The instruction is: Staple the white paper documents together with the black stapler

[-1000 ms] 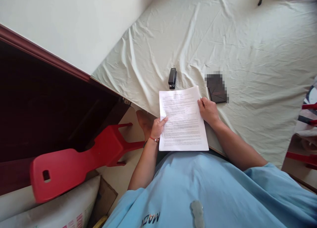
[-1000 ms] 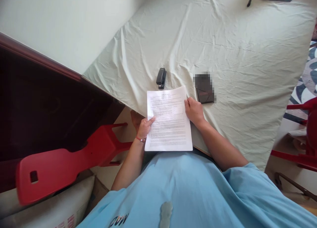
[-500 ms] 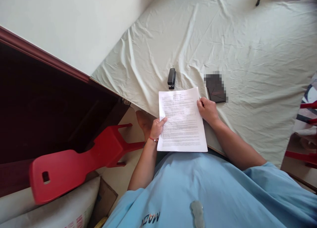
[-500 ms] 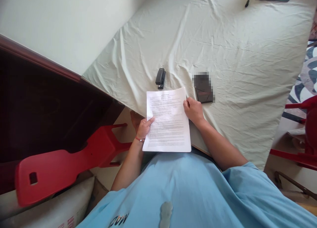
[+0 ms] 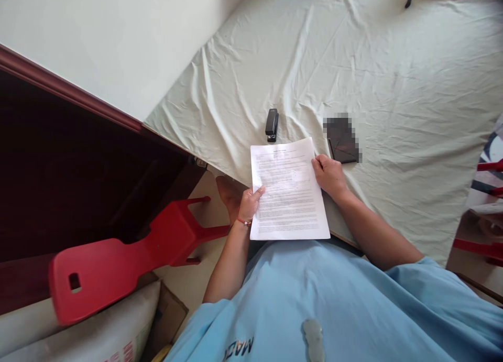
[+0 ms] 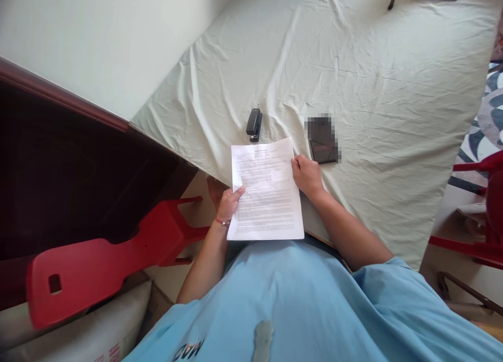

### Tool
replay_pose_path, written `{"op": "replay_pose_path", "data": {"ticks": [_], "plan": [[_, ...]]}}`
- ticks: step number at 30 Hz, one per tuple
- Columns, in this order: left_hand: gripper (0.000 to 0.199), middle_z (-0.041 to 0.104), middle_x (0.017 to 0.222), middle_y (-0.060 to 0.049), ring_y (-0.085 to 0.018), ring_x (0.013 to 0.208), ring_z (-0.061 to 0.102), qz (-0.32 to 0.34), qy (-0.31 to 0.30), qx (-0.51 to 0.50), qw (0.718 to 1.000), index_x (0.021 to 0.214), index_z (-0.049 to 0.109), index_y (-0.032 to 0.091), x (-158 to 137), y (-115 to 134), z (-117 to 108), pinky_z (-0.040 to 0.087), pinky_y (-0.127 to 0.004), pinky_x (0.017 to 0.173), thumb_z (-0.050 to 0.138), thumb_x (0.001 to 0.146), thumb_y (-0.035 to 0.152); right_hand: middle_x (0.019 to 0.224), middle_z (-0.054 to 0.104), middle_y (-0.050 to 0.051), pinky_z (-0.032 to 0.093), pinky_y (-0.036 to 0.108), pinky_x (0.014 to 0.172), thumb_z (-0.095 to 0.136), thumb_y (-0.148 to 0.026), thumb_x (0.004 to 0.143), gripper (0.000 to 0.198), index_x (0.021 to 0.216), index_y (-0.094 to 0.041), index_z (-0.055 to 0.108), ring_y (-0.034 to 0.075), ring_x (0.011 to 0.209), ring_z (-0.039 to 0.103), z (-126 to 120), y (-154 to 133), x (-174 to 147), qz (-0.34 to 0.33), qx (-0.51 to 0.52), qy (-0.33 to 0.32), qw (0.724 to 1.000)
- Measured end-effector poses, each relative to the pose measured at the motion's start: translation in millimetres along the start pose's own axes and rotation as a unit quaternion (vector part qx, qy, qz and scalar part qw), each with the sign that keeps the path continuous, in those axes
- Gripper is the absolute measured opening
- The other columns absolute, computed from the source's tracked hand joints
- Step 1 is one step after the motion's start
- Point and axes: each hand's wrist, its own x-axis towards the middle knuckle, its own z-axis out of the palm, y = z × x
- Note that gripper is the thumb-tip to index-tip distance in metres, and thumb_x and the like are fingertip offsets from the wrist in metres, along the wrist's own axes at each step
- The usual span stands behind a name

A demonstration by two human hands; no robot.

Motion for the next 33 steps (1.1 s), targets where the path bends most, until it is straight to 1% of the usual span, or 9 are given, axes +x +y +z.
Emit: {"op": "replay_pose_path", "data": {"ticks": [6,16,22,27,33], "plan": [[0.054,0.077,0.087,-0.009,-0.027,0.084,0.073,0.000,-0.002,-0.008,1.000,0.090,0.080,0.010,0.4,0.6,1.5,0.057,-0.038,0.082,0.091,0.060,0.054,0.078,0.068,0.008,0.033,0.034,0.069,0.043,-0.039,0.098,0.027,0.077,-0.024,0.053,0.023,0.073,0.056,0.5,1.1,0.2,-0.002,-0.004,-0.002,1.000],[0.055,0.077,0.087,-0.012,-0.030,0.087,0.073,-0.002,0.003,-0.002,1.000,0.089,0.079,0.009,-0.4,1.5,2.1,0.057,-0.039,0.081,0.091,0.060,0.054,0.077,0.067,0.009,0.032,0.034,0.069,0.043,-0.038,0.097,0.028,0.077,-0.023,0.055,0.023,0.072,0.056,0.7,0.6,0.4,0.003,-0.013,-0.007,1.000],[0.056,0.077,0.085,-0.010,-0.026,0.080,0.073,0.000,0.009,0.004,1.000,0.088,0.079,0.009,1.3,-0.9,0.6,0.056,-0.036,0.079,0.092,0.058,0.054,0.081,0.071,0.010,0.033,0.034,0.070,0.043,-0.036,0.098,0.028,0.079,-0.022,0.058,0.022,0.074,0.057,-0.2,-0.8,0.8,0.009,-0.029,-0.013,0.999],[0.055,0.077,0.087,-0.011,-0.028,0.084,0.073,-0.005,0.004,-0.005,1.000,0.090,0.079,0.009,0.7,-1.5,0.1,0.057,-0.039,0.082,0.092,0.059,0.053,0.081,0.071,0.009,0.033,0.033,0.070,0.045,-0.034,0.099,0.027,0.080,-0.021,0.060,0.022,0.073,0.057,-0.2,0.1,1.3,0.009,-0.027,-0.015,0.999],[0.056,0.078,0.092,-0.012,-0.029,0.087,0.074,0.003,0.011,-0.010,1.000,0.093,0.080,0.009,1.7,-4.5,-0.7,0.057,-0.042,0.087,0.092,0.060,0.052,0.078,0.069,0.008,0.033,0.033,0.069,0.045,-0.034,0.098,0.027,0.078,-0.022,0.058,0.022,0.072,0.057,1.0,1.3,1.8,0.005,-0.016,-0.009,1.000]]}}
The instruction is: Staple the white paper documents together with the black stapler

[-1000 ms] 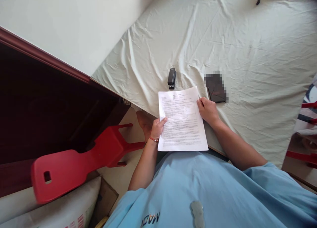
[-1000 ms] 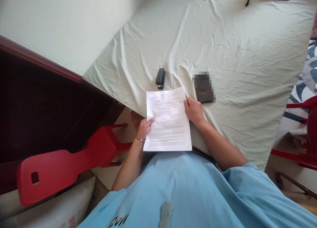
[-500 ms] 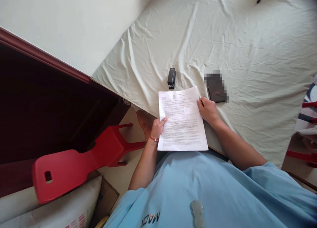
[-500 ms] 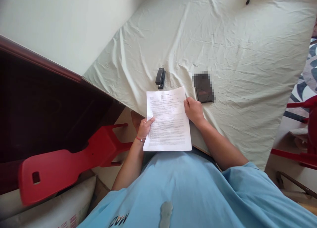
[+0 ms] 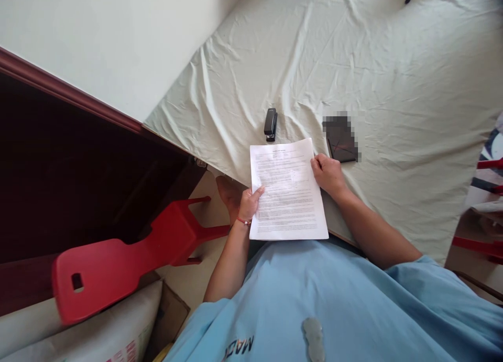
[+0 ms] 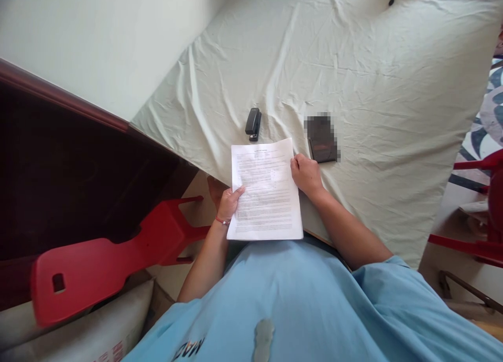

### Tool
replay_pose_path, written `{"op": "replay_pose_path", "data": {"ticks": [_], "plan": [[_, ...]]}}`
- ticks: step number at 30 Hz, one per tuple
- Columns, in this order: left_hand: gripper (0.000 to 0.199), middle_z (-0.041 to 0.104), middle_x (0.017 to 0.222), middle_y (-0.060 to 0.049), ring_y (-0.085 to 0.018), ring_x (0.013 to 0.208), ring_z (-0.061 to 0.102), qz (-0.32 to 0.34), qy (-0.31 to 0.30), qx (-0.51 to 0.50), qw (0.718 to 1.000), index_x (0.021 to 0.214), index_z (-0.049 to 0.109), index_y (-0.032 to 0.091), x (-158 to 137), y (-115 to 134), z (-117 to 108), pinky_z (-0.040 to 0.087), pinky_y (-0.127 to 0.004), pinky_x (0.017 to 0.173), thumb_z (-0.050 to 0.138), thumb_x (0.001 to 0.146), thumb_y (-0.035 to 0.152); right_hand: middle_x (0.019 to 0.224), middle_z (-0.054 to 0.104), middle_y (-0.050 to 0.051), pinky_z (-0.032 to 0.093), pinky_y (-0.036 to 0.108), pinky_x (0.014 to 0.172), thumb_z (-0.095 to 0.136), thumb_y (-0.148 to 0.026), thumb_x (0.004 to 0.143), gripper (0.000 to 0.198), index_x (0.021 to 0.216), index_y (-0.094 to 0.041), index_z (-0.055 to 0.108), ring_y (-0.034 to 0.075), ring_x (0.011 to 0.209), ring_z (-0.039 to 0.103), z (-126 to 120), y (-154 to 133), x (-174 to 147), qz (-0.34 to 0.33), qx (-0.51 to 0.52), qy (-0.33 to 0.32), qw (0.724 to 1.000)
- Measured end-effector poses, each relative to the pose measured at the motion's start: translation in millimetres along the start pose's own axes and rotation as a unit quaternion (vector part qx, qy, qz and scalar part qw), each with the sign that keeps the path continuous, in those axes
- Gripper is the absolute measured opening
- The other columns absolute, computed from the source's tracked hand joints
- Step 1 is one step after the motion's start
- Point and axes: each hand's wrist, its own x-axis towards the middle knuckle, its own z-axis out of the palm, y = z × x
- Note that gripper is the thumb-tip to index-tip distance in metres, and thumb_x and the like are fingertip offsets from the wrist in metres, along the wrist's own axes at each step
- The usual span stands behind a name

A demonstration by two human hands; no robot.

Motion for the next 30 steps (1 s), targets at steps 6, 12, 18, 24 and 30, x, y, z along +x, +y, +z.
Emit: {"op": "replay_pose_path", "data": {"ticks": [6,12,18,24,30], "plan": [[0.051,0.078,0.095,-0.010,-0.027,0.090,0.074,0.006,-0.007,-0.018,1.000,0.096,0.080,0.011,-0.4,-6.1,-2.7,0.057,-0.042,0.091,0.091,0.065,0.049,0.079,0.070,0.009,0.033,0.034,0.069,0.044,-0.040,0.098,0.030,0.078,-0.023,0.058,0.022,0.072,0.057,1.2,-0.5,-0.8,0.001,0.022,0.016,1.000],[0.049,0.078,0.099,-0.011,-0.029,0.093,0.075,0.018,-0.007,-0.031,0.999,0.099,0.080,0.011,-2.6,-10.9,-4.5,0.057,-0.044,0.092,0.090,0.067,0.048,0.076,0.067,0.006,0.036,0.033,0.070,0.044,-0.041,0.095,0.028,0.077,-0.023,0.055,0.021,0.072,0.057,0.2,1.5,-1.7,-0.027,0.070,0.010,0.997],[0.058,0.078,0.101,-0.013,-0.031,0.106,0.073,0.033,0.004,-0.044,0.998,0.098,0.079,0.011,-4.1,-10.7,-1.8,0.057,-0.043,0.097,0.084,0.070,0.062,0.073,0.062,0.003,0.038,0.032,0.069,0.045,-0.047,0.093,0.031,0.076,-0.023,0.053,0.019,0.069,0.054,-1.6,2.5,-2.2,-0.020,0.137,0.014,0.990],[0.062,0.077,0.102,-0.015,-0.033,0.111,0.071,0.047,0.010,-0.033,0.998,0.096,0.078,0.011,-11.1,-5.2,7.2,0.056,-0.044,0.100,0.081,0.070,0.068,0.084,0.067,0.005,0.039,0.033,0.071,0.044,-0.050,0.095,0.033,0.089,-0.021,0.061,0.021,0.078,0.058,-2.9,2.1,-2.3,-0.020,0.173,0.014,0.985],[0.060,0.077,0.106,-0.016,-0.032,0.113,0.071,0.041,-0.010,-0.036,0.998,0.100,0.076,0.010,-17.3,-7.4,11.2,0.055,-0.045,0.102,0.078,0.078,0.066,0.063,0.043,-0.002,0.030,0.032,0.061,0.047,-0.048,0.093,0.035,0.067,-0.024,0.043,0.016,0.062,0.039,-2.7,4.9,-1.6,-0.005,0.183,-0.002,0.983]]}}
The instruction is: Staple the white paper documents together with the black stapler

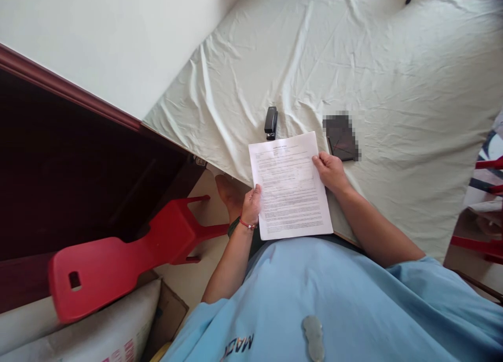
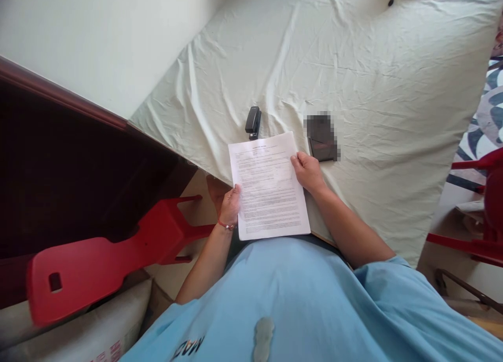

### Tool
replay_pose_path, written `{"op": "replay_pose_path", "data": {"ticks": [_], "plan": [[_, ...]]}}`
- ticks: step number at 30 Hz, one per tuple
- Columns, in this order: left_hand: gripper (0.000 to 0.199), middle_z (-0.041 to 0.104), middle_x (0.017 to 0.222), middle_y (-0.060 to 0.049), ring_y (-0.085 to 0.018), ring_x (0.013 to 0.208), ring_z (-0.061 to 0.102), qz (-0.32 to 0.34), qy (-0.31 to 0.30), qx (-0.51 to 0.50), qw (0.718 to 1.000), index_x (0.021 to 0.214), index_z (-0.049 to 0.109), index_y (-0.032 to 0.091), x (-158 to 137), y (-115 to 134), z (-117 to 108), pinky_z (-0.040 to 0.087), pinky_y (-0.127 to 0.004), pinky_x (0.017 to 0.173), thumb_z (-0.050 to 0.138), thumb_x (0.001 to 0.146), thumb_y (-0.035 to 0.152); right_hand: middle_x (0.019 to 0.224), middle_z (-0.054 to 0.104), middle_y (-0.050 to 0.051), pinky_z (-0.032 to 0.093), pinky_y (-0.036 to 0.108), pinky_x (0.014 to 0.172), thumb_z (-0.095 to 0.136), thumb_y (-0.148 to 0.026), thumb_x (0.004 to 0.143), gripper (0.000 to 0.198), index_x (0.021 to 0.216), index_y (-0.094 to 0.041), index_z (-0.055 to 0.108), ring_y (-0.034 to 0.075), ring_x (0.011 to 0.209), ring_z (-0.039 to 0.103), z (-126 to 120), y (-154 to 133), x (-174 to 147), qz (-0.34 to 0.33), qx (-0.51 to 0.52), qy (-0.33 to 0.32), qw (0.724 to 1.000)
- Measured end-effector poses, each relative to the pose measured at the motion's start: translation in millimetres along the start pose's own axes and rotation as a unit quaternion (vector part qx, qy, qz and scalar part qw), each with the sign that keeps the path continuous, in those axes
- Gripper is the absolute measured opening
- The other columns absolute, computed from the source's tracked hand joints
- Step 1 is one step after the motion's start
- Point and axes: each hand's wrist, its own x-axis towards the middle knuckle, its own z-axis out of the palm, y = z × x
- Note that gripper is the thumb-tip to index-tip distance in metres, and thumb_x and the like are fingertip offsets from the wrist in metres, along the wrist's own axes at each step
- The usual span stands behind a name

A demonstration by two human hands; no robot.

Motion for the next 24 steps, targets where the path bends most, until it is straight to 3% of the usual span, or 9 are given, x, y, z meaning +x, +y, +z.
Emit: {"op": "replay_pose_path", "data": {"ticks": [8,24], "plan": [[0.052,0.075,0.111,-0.014,-0.030,0.117,0.068,-0.044,0.005,-0.017,0.999,0.103,0.071,0.013,-18.4,4.8,4.3,0.053,-0.045,0.104,0.081,0.078,0.058,0.062,0.045,-0.001,0.029,0.032,0.062,0.045,-0.042,0.093,0.033,0.066,-0.025,0.037,0.016,0.062,0.040,1.1,-1.0,1.2,0.013,-0.020,0.071,0.997],[0.059,0.075,0.110,-0.014,-0.030,0.113,0.069,-0.025,0.003,0.026,0.999,0.103,0.070,0.013,-25.6,-3.3,12.6,0.054,-0.043,0.099,0.078,0.077,0.065,0.065,0.042,-0.003,0.031,0.031,0.063,0.044,-0.048,0.095,0.034,0.070,-0.024,0.041,0.015,0.063,0.040,0.6,-2.6,-2.6,-0.009,0.019,0.054,0.998]]}}
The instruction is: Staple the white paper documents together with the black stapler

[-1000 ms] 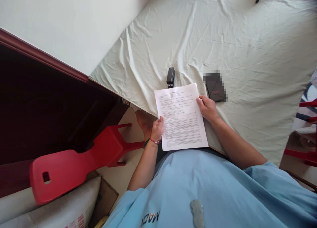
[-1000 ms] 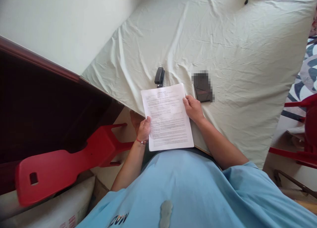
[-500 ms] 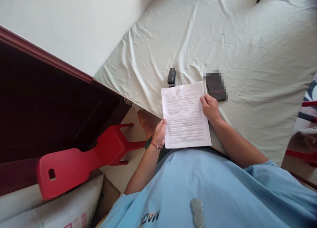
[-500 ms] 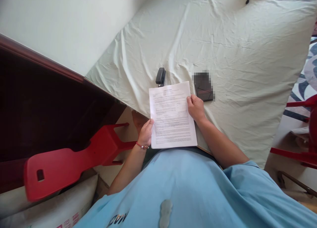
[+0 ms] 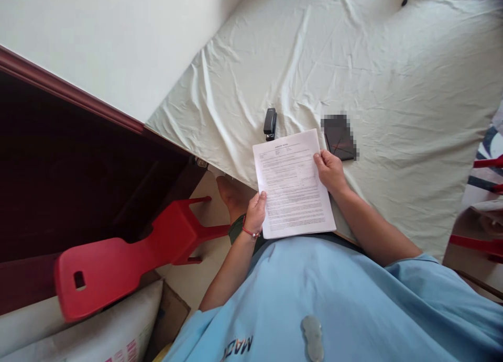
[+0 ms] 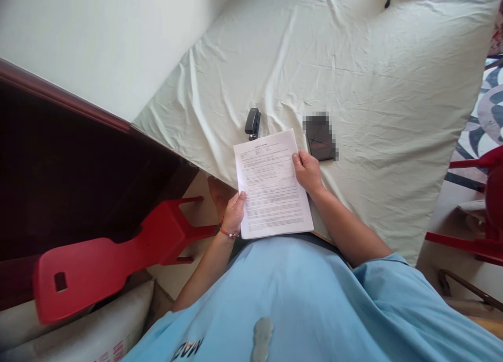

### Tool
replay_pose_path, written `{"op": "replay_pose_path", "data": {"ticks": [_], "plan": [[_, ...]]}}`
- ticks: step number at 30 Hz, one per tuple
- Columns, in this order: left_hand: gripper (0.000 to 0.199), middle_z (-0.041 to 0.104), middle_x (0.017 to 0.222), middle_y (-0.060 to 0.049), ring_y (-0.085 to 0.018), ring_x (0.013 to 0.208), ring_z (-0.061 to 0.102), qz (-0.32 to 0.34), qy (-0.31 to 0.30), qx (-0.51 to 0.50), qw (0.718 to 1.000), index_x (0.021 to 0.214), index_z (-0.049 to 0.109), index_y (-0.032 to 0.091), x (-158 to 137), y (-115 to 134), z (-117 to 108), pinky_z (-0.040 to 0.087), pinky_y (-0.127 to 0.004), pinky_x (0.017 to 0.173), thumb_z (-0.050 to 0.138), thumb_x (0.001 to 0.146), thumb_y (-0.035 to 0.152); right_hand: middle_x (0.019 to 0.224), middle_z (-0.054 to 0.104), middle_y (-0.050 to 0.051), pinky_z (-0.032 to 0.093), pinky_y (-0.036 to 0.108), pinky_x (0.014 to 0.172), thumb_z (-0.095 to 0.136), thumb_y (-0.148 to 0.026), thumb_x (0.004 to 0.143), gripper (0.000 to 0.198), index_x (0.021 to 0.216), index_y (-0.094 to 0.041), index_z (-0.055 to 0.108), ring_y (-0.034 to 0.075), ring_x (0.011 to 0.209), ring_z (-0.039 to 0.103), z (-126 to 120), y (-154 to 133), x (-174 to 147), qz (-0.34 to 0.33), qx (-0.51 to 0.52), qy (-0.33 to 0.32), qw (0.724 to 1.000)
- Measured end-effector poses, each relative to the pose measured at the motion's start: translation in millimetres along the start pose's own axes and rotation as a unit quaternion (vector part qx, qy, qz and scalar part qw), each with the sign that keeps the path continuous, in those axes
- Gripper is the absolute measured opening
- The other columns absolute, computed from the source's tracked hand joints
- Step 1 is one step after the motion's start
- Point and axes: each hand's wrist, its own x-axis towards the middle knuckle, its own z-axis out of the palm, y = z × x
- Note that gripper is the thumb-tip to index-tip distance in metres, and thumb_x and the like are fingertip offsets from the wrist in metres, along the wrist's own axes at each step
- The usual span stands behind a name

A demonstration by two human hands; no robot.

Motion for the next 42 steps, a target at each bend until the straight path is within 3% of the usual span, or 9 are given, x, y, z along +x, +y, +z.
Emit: {"op": "replay_pose_path", "data": {"ticks": [14,20,24,29,33,42], "plan": [[0.057,0.074,0.111,-0.011,-0.024,0.102,0.070,0.042,-0.003,0.036,0.998,0.109,0.069,0.014,-0.8,-4.8,-6.2,0.054,-0.036,0.091,0.072,0.084,0.065,0.067,0.043,-0.002,0.033,0.031,0.064,0.042,-0.057,0.097,0.041,0.072,-0.025,0.037,0.016,0.065,0.040,-2.5,-0.9,-0.4,-0.011,0.009,-0.011,1.000],[0.043,0.071,0.118,-0.009,-0.021,0.112,0.066,0.135,0.032,0.052,0.989,0.108,0.064,0.018,8.0,15.0,-4.3,0.051,-0.030,0.096,0.065,0.093,0.058,0.067,0.037,-0.003,0.033,0.031,0.063,0.046,-0.058,0.097,0.043,0.071,-0.025,0.034,0.015,0.064,0.036,-2.1,-6.2,-4.2,-0.026,0.036,-0.039,0.998],[0.049,0.069,0.129,-0.012,-0.024,0.121,0.064,0.121,0.037,0.032,0.991,0.119,0.067,0.018,16.3,15.7,0.5,0.048,-0.035,0.105,0.063,0.094,0.060,0.069,0.039,-0.002,0.036,0.031,0.063,0.045,-0.062,0.096,0.046,0.072,-0.025,0.034,0.016,0.066,0.038,0.3,-8.2,-6.5,-0.014,0.045,-0.061,0.997],[0.050,0.072,0.123,-0.012,-0.024,0.118,0.066,0.123,0.084,0.048,0.988,0.113,0.072,0.017,17.8,6.3,-0.5,0.049,-0.036,0.106,0.062,0.093,0.062,0.073,0.045,-0.001,0.039,0.030,0.063,0.044,-0.064,0.096,0.044,0.077,-0.025,0.044,0.016,0.069,0.041,0.2,-6.8,-5.4,0.001,0.064,-0.075,0.995],[0.051,0.073,0.120,-0.011,-0.023,0.112,0.068,0.129,0.091,0.037,0.987,0.107,0.073,0.017,14.4,4.8,-1.6,0.051,-0.034,0.102,0.063,0.091,0.064,0.071,0.043,-0.001,0.037,0.030,0.063,0.044,-0.067,0.095,0.048,0.073,-0.025,0.038,0.017,0.068,0.040,-0.6,-8.4,-5.6,0.001,0.052,-0.083,0.995],[0.050,0.071,0.127,-0.011,-0.024,0.119,0.066,0.128,0.064,0.009,0.990,0.116,0.071,0.017,12.1,6.5,0.9,0.050,-0.036,0.108,0.066,0.092,0.061,0.080,0.057,0.001,0.042,0.031,0.069,0.045,-0.062,0.097,0.041,0.087,-0.024,0.053,0.019,0.074,0.050,-0.8,-7.1,-6.7,-0.018,0.084,-0.122,0.989]]}}
